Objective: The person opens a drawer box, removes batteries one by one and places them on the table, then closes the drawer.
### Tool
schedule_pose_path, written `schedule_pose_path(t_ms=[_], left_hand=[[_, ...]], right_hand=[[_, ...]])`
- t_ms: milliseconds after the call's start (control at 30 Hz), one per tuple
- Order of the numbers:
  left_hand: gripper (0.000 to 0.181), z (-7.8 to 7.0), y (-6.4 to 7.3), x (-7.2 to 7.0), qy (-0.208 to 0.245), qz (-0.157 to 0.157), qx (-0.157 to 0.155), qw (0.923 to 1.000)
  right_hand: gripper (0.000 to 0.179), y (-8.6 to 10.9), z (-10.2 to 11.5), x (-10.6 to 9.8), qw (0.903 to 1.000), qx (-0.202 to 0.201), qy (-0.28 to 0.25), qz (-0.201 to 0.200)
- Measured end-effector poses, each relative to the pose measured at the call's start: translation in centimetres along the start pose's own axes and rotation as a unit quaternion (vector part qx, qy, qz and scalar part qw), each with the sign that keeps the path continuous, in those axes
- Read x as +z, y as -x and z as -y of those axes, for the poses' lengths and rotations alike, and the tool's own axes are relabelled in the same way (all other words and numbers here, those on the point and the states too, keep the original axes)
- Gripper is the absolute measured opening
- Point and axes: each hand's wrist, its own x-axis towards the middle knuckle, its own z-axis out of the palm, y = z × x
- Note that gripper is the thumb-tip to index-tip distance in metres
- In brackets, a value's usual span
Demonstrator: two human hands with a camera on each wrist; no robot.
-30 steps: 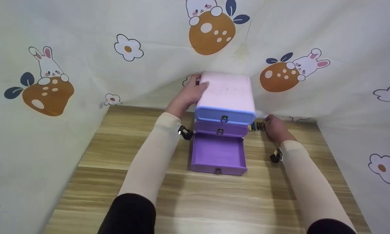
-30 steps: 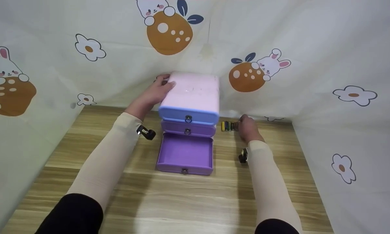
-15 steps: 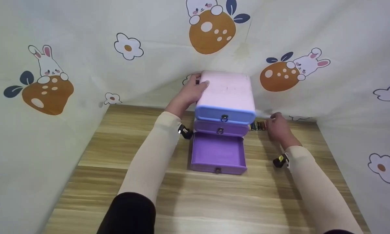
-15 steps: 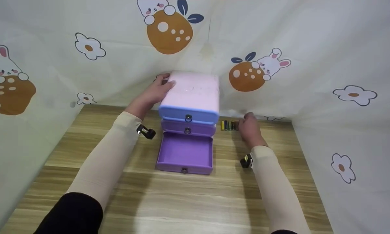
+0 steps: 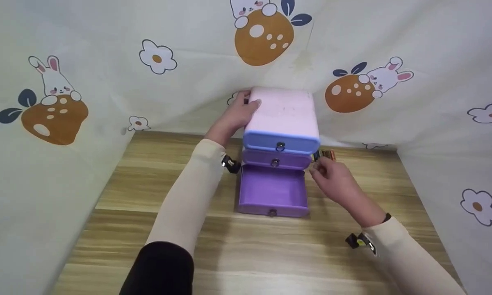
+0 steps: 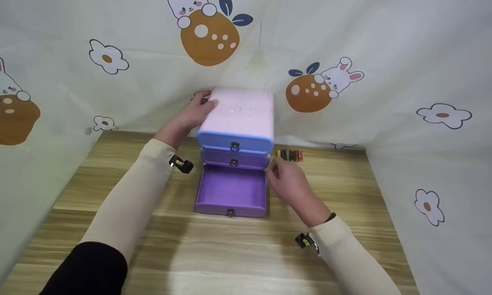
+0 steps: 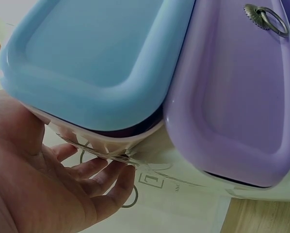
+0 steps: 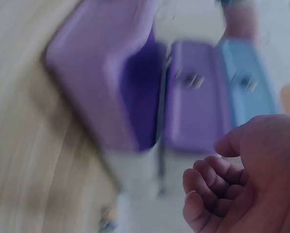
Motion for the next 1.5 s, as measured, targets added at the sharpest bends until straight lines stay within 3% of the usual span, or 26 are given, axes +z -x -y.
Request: schedule_pose_path(t_ms=[200,367,533,633,900,1067,1233,1400,1500], left_hand=[[0.069,0.0,0.1,-0.1,0.021,-0.002,0.008,0.9997],[0.069,-0.1,0.1,0.1,0.017,0.0,0.002,0.9999],[0.068,-0.2,0.1,0.1,0.011,0.0,-0.001,0.9999],[0.069,-0.3,0.2,0.0,0.006,0.0,-0.003,1.0],[0.07,-0.3,0.1,0.1,0.001,-0.001,-0.009,1.0],[0.07,-0.1,0.1,0.1,0.008,-0.001,-0.004,1.0],[0.069,0.2,0.0,0.1,0.036,0.003,0.015,0.9992],[0.069,0.2,0.0,0.2,0.033,-0.001,0.018,0.9993],[0.069,0.1,0.0,0.2,0.026,-0.002,0.013,0.9996]], right_hand=[[0.011,4.3,4.5,1.8,0.9955,-0.086,-0.017,0.034],[0.007,7.5,6.0,4.5,0.9839,-0.167,0.019,0.06],[0.029,9.3,5.9,7.4,0.977,-0.17,0.07,0.109],[0.043,9.8,5.5,8.8,0.9741,-0.163,0.108,0.114],[0.055,9.7,4.8,10.8,0.9719,-0.156,0.154,0.086],[0.046,9.3,4.8,11.4,0.9735,-0.153,0.152,0.075],[0.021,8.6,4.7,12.1,0.972,-0.165,0.167,0.013],[0.024,7.7,4.4,12.6,0.9578,-0.198,0.198,-0.063],[0.026,7.4,4.2,12.7,0.9516,-0.214,0.205,-0.08]])
